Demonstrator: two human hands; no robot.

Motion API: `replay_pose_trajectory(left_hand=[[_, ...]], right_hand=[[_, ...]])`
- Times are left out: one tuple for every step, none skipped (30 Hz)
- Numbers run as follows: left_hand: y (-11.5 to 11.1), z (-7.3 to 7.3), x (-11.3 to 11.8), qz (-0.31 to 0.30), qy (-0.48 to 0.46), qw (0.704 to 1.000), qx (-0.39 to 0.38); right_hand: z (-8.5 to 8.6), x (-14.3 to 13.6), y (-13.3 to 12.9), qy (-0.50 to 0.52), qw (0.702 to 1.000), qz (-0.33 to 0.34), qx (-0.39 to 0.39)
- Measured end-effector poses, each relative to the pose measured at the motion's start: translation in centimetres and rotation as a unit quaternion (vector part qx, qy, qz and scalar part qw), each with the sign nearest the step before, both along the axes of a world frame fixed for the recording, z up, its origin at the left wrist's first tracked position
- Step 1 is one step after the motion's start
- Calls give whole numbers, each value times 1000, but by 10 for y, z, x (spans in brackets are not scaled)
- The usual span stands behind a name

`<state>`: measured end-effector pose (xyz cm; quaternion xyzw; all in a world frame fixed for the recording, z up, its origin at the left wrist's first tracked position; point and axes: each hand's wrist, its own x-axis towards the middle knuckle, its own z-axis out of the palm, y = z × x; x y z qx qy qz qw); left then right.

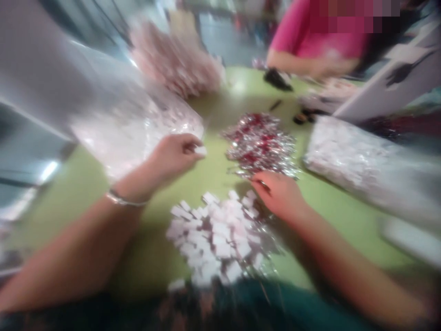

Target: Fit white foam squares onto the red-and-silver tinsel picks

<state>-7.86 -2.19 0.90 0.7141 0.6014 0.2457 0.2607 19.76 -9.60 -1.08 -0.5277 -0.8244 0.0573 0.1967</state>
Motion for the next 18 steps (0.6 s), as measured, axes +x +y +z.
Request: replay_pose_trajectory(left_hand=[[-8, 1, 10, -17, -74, 997, -34], [-15, 0, 20, -40, -139, 987, -70], [-22, -2, 29, -66, -194, 973, -107], [-28, -5, 36, -87, -241, 956, -141], [-32, -9, 43, -103, -276, 940, -171], [-36, -13, 47, -111, -301, 927, -193], [-38, -16, 50, -113, -318, 918, -207], [-39, -19, 51, -114, -327, 913, -214], [-39, -20, 51, -112, -334, 911, -216], [-39, -21, 50, -114, -339, 908, -216], [-39, -22, 49, -117, -343, 907, -216], [-38, -22, 47, -122, -346, 905, -217], [-37, -23, 46, -127, -346, 904, -218], [-37, -23, 44, -133, -344, 904, -218], [-36, -23, 43, -138, -339, 905, -219], [-36, -23, 43, -143, -333, 906, -220], [-36, -23, 42, -147, -328, 906, -222], [-36, -23, 43, -148, -327, 906, -223]], right_hand=[[3, -1, -3, 20, 1000, 2, -13], [6, -1, -6, 41, 999, 6, -27], [8, -2, -8, 61, 997, 9, -38], [9, -3, -10, 77, 996, 10, -46], [10, -4, -11, 90, 995, 9, -50], [10, -4, -12, 98, 994, 8, -53], [10, -5, -12, 103, 993, 10, -57], [10, -5, -12, 104, 993, 13, -59], [10, -5, -13, 104, 992, 19, -61], [9, -6, -13, 104, 993, 24, -60], [9, -6, -13, 100, 993, 28, -57], [9, -5, -13, 96, 994, 31, -51], [8, -5, -13, 92, 994, 32, -40], [8, -5, -14, 88, 995, 35, -27], [7, -4, -14, 84, 996, 38, -12], [7, -4, -14, 82, 996, 42, 0], [8, -4, -14, 80, 996, 45, 7], [8, -3, -15, 80, 996, 46, 8]])
